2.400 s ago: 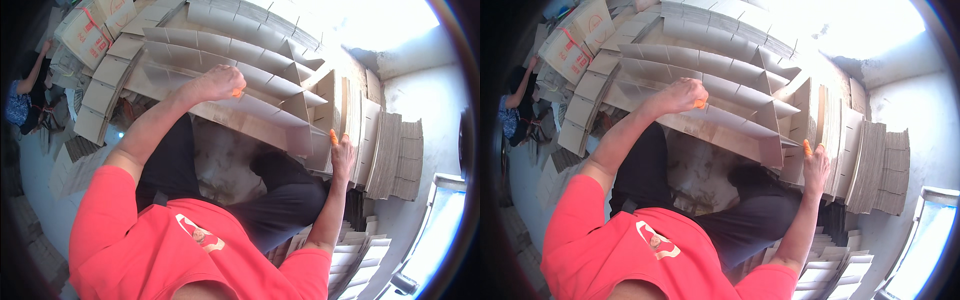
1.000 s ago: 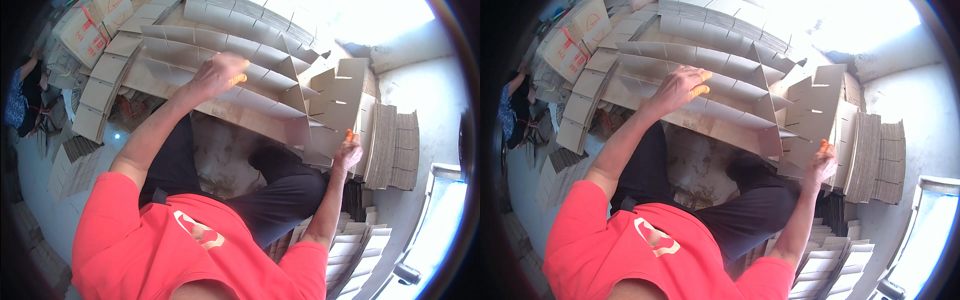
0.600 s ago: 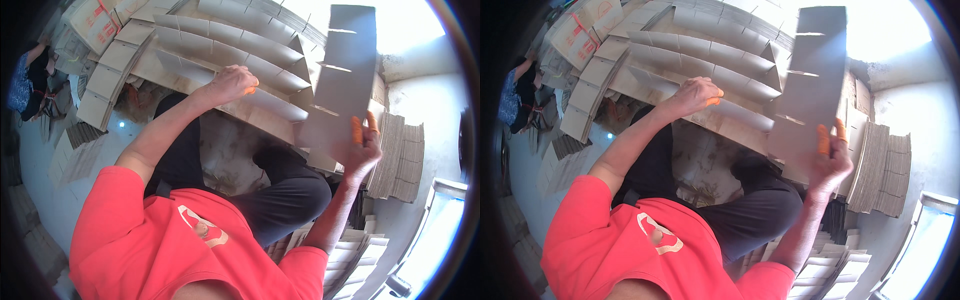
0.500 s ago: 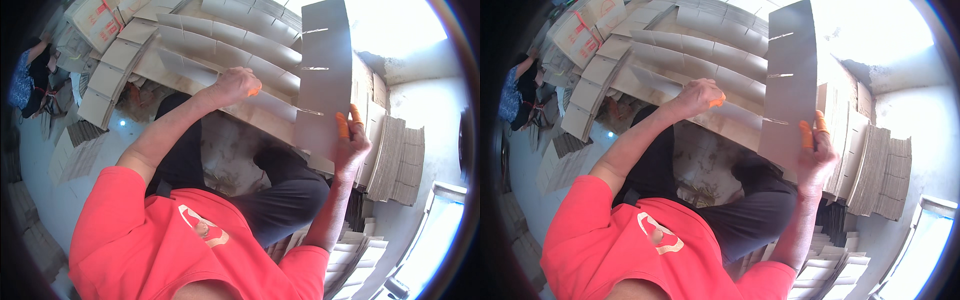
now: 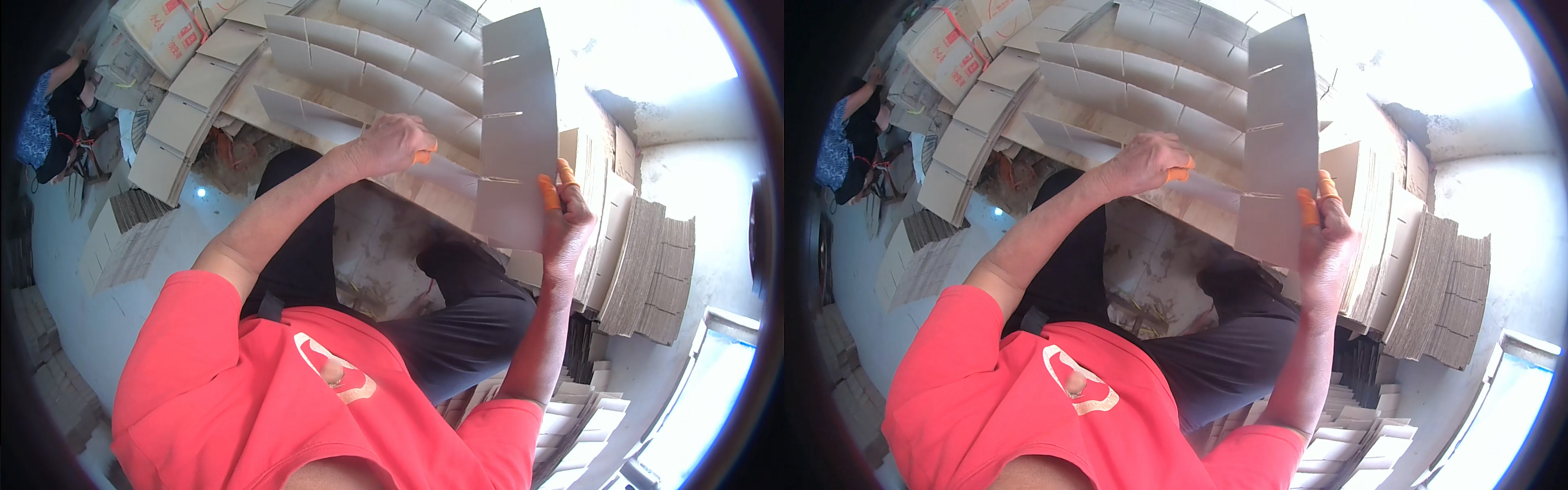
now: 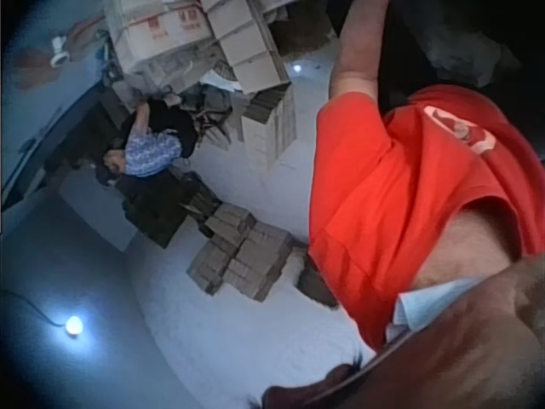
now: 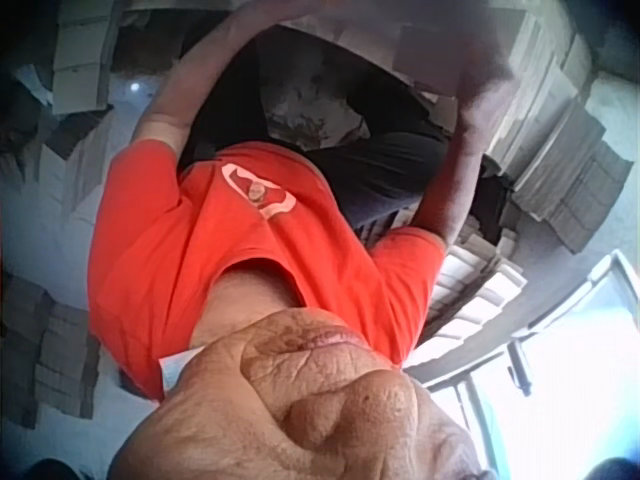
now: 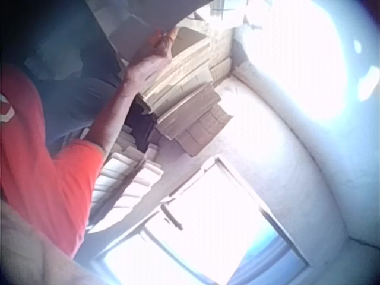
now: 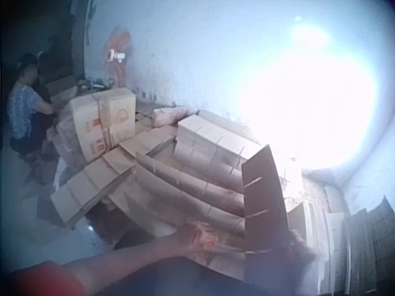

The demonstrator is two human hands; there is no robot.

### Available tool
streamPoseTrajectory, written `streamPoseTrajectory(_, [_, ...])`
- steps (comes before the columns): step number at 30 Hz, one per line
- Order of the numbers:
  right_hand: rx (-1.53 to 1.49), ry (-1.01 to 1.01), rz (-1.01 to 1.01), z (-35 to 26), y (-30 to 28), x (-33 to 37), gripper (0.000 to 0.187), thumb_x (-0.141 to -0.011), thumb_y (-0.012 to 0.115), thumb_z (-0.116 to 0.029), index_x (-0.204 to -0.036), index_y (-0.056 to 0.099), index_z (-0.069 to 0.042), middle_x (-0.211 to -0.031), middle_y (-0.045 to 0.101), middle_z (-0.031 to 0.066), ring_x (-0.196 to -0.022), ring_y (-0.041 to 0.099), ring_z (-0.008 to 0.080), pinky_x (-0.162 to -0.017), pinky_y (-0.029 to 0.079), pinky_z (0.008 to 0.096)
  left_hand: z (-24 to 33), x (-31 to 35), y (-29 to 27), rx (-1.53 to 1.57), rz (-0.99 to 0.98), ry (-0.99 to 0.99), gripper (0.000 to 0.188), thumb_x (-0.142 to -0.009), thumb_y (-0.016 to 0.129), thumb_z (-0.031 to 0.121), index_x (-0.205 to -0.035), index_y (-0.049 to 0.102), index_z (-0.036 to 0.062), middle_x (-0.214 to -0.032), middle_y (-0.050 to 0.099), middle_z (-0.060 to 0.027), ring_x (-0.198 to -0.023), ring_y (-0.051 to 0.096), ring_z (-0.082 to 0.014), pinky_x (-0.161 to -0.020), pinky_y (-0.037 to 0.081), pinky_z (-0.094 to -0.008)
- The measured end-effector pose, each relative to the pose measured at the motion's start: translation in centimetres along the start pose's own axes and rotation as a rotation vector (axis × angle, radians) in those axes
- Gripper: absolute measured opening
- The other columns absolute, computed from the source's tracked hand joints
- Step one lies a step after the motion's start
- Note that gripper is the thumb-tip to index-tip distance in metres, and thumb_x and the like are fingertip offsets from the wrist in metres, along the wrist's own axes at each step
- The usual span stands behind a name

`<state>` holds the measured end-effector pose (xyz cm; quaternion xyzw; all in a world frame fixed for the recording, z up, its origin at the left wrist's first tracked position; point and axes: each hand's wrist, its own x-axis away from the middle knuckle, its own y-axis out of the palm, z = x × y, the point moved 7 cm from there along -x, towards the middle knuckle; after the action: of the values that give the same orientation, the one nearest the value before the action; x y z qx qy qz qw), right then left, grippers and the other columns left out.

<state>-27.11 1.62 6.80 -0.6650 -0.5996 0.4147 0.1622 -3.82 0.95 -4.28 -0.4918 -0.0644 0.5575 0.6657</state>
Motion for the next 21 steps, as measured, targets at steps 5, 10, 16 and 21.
streamPoseTrajectory(5, [0.039,-0.035,-0.038,1.3,1.5,0.1,0.032,-0.083,0.069,-0.006,-0.062,0.047,0.003,-0.116,0.066,0.0134,-0.053,0.036,0.0012,-0.044,0.032,0.0213,0.5,-0.4,0.6,-0.059,-0.035,0.044,0.014,-0.070,0.071,0.016,-0.070,0.060,0.0066,-0.063,0.057,-0.0056,-0.067,0.055,-0.0237,-0.060,0.046,-0.0381])
streamPoseTrajectory(10, [0.024,-0.001,-0.033,0.4,1.2,0.1,0.025,-0.084,0.068,-0.005,-0.068,0.052,0.006,-0.110,0.067,0.0159,-0.052,0.037,0.0044,-0.046,0.037,0.0235,0.2,-0.5,0.6,-0.069,-0.046,0.021,0.014,-0.070,0.071,0.016,-0.070,0.061,0.0066,-0.063,0.057,-0.0061,-0.067,0.055,-0.0234,-0.061,0.047,-0.0378])
streamPoseTrajectory(16, [0.018,-0.069,-0.046,1.2,2.2,0.9,0.029,-0.083,0.068,-0.002,-0.065,0.047,0.005,-0.108,0.067,0.0179,-0.051,0.037,0.0051,-0.045,0.038,0.0241,0.3,-1.1,0.5,-0.007,-0.091,0.011,0.015,-0.073,0.071,0.018,-0.074,0.063,0.0052,-0.066,0.060,-0.0062,-0.071,0.057,-0.0233,-0.065,0.048,-0.0381])
streamPoseTrajectory(21, [-0.005,-0.088,-0.017,0.8,2.1,1.2,0.029,-0.083,0.068,-0.001,-0.064,0.047,0.004,-0.106,0.067,0.0184,-0.050,0.036,0.0052,-0.045,0.037,0.0241,-2.9,-5.2,-2.7,-0.073,0.124,-0.035,0.020,-0.074,0.072,0.019,-0.083,0.064,0.0034,-0.075,0.063,-0.0072,-0.078,0.058,-0.0246,-0.070,0.048,-0.0397])
